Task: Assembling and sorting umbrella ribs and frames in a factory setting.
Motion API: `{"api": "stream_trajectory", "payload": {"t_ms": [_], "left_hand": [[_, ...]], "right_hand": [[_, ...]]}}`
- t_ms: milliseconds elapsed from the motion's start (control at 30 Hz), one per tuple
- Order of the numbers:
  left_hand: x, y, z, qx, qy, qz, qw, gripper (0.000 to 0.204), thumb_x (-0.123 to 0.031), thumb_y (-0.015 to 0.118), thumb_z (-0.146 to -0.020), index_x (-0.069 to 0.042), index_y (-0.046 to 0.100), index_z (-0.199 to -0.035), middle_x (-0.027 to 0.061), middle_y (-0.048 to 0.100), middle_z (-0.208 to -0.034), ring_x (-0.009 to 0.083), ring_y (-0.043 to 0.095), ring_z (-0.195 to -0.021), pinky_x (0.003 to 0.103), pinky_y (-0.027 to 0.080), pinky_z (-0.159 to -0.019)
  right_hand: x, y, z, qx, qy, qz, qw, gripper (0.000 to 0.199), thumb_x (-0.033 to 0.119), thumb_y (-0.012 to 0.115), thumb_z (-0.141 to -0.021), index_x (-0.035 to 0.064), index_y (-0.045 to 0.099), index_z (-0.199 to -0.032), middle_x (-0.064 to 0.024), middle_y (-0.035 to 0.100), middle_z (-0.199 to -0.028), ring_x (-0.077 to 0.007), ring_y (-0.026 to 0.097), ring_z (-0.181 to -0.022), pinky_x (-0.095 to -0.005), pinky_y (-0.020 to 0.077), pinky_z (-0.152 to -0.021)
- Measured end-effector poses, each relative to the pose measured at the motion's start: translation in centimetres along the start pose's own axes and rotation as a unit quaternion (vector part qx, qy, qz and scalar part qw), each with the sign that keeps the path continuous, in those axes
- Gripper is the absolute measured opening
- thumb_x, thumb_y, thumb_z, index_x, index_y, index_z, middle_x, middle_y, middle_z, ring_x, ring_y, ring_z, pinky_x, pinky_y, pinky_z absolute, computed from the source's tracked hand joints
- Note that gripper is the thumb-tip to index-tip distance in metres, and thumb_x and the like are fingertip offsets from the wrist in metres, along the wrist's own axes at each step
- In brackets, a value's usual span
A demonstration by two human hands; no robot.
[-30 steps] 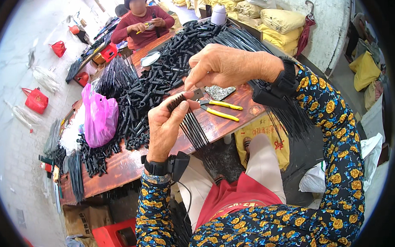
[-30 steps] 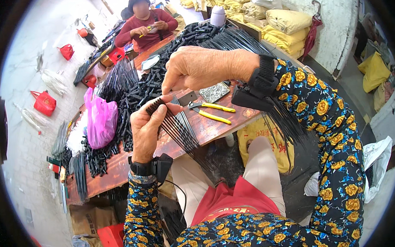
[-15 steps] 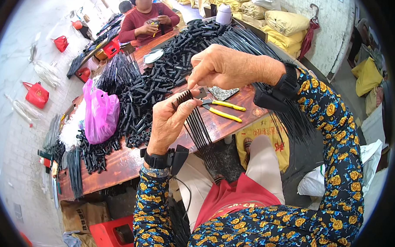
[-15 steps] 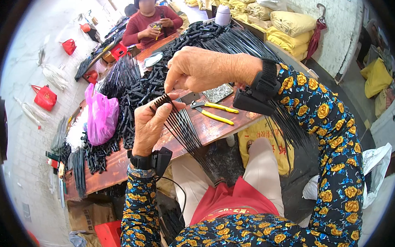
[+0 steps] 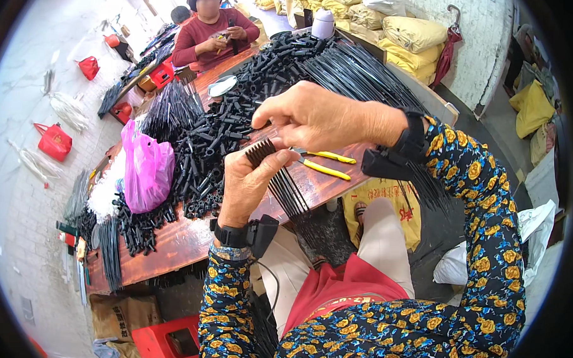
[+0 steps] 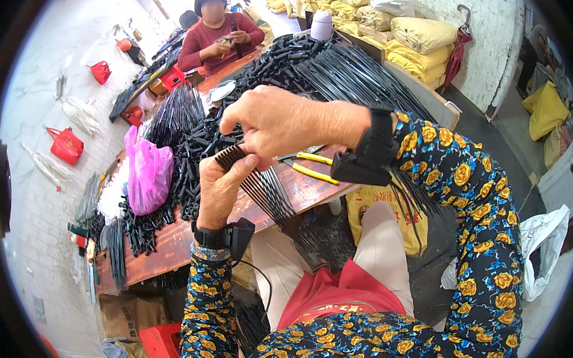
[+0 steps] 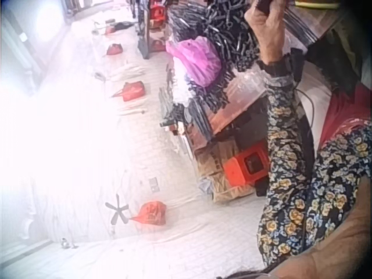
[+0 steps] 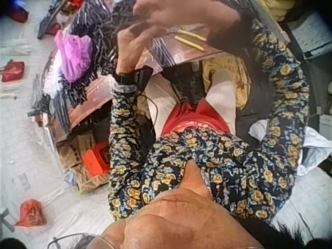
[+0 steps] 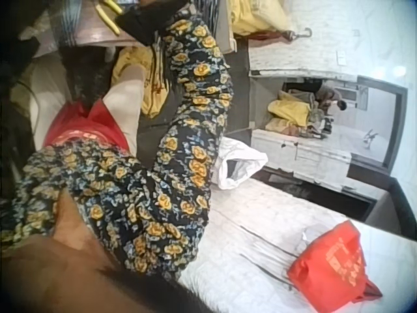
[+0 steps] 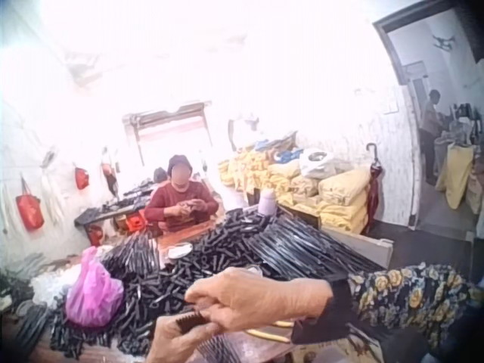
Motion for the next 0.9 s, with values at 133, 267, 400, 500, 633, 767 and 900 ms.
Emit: {"api": "stream_trajectory", "payload": {"t_ms": [133, 267, 400, 500, 633, 767, 900], "left_hand": [[0.5, 0.4, 0.2, 0.006, 0.030, 0.024, 0.999, 0.017, -0.009, 0.063, -0.090, 0.004, 0.068, -0.099, 0.0079, 0.071, -0.088, 0.0106, 0.065, -0.080, 0.025, 0.052, -0.075], [-0.3, 0.6, 0.5, -0.028, -0.010, 0.132, 0.991, 0.017, -0.010, 0.058, -0.094, 0.005, 0.064, -0.101, 0.0122, 0.069, -0.089, 0.0183, 0.068, -0.081, 0.030, 0.055, -0.077], [-0.3, -0.1, 0.5, -0.034, 0.003, 0.188, 0.982, 0.017, -0.010, 0.054, -0.096, 0.004, 0.060, -0.102, 0.0143, 0.067, -0.085, 0.0256, 0.069, -0.079, 0.037, 0.057, -0.077], [-0.1, -0.3, 0.4, -0.032, 0.000, 0.186, 0.982, 0.016, -0.011, 0.055, -0.095, 0.002, 0.061, -0.101, 0.0114, 0.065, -0.081, 0.0248, 0.069, -0.076, 0.039, 0.058, -0.076], [-0.2, 0.0, 0.2, 0.001, -0.002, 0.197, 0.980, 0.017, -0.011, 0.056, -0.095, 0.003, 0.060, -0.103, 0.0101, 0.064, -0.079, 0.0247, 0.068, -0.078, 0.039, 0.057, -0.081], [0.0, 0.0, -0.3, 0.025, -0.033, 0.168, 0.985, 0.024, -0.012, 0.057, -0.095, 0.005, 0.058, -0.112, 0.0105, 0.063, -0.083, 0.0263, 0.068, -0.082, 0.043, 0.055, -0.087], [2.1, -2.5, 0.1, 0.160, 0.041, 0.245, 0.955, 0.071, -0.023, 0.063, -0.090, 0.006, 0.027, -0.144, 0.0246, 0.053, -0.128, 0.0338, 0.051, -0.123, 0.043, 0.039, -0.107]], "right_hand": [[1.2, 1.0, -0.5, -0.025, -0.016, 0.053, 0.998, 0.032, 0.008, 0.061, -0.068, -0.0019, 0.065, -0.098, -0.0207, 0.067, -0.078, -0.0347, 0.067, -0.079, -0.0429, 0.0522, -0.072], [0.7, -0.3, 0.0, -0.064, 0.001, 0.064, 0.996, 0.036, 0.015, 0.066, -0.068, -0.0011, 0.065, -0.101, -0.0205, 0.067, -0.082, -0.0358, 0.066, -0.079, -0.0423, 0.0521, -0.071], [-2.9, 0.4, 2.6, 0.076, 0.119, 0.030, 0.990, 0.038, 0.025, 0.073, -0.071, -0.0006, 0.067, -0.099, -0.0151, 0.067, -0.072, -0.0283, 0.066, -0.069, -0.0373, 0.0512, -0.063], [-4.2, 5.8, 4.7, 0.311, 0.191, 0.025, 0.931, 0.045, 0.031, 0.075, -0.073, -0.0008, 0.067, -0.103, -0.0116, 0.066, -0.069, -0.0223, 0.064, -0.065, -0.0339, 0.0495, -0.057], [-4.0, 11.3, 4.9, 0.266, 0.196, -0.045, 0.943, 0.039, 0.034, 0.076, -0.071, 0.0018, 0.068, -0.092, -0.0099, 0.067, -0.072, -0.0219, 0.065, -0.067, -0.0347, 0.0498, -0.061], [-6.3, 15.6, 4.5, 0.153, 0.147, -0.243, 0.947, 0.038, 0.034, 0.076, -0.071, 0.0022, 0.067, -0.090, -0.0111, 0.068, -0.077, -0.0240, 0.066, -0.075, -0.0367, 0.0497, -0.067], [-5.0, 14.8, 4.3, 0.197, 0.163, -0.193, 0.947, 0.030, 0.029, 0.074, -0.075, 0.0009, 0.066, -0.081, -0.0133, 0.066, -0.073, -0.0264, 0.065, -0.072, -0.0376, 0.0493, -0.064]]}}
Point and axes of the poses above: each hand's wrist, its own z-axis away from the middle knuckle, its own y-axis out of the palm, x = y × z, the point moved 5 cm from there along -z, towards the middle knuckle
